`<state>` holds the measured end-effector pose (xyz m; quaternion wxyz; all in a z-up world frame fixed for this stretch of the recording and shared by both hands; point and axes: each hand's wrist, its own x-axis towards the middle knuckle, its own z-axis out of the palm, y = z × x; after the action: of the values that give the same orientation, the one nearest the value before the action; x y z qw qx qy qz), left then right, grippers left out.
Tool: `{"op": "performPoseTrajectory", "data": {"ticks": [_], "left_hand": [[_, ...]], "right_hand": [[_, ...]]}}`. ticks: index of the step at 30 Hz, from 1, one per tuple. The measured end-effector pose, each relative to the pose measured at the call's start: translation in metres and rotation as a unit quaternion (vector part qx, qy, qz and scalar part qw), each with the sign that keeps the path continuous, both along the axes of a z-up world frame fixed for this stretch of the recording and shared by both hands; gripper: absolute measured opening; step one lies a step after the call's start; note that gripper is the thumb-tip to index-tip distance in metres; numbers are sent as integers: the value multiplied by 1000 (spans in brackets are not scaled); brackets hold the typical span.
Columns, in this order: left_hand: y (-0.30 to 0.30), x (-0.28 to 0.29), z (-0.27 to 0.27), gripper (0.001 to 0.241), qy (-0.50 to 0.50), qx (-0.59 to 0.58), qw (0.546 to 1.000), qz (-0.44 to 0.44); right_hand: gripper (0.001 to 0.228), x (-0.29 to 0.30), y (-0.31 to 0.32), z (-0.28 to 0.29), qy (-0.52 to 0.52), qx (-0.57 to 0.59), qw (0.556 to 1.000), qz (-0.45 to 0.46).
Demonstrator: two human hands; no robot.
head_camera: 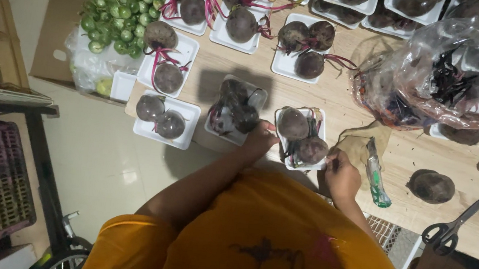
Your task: The person trims roots and stems from beets using scissors and a utility knife, wipes them with a cloth, and places them into plastic trays on a table.
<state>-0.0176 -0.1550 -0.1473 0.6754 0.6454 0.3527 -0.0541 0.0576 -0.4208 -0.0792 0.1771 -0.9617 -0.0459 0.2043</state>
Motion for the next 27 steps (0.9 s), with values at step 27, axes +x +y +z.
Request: {"op": "performPoseTrajectory", "data": {"ticks": [27], "left_hand": [[-21,-18,-27,23,-85,456,868,-178]], "right_hand": [[38,-12,-2,-11,106,162,965,-177]]}}
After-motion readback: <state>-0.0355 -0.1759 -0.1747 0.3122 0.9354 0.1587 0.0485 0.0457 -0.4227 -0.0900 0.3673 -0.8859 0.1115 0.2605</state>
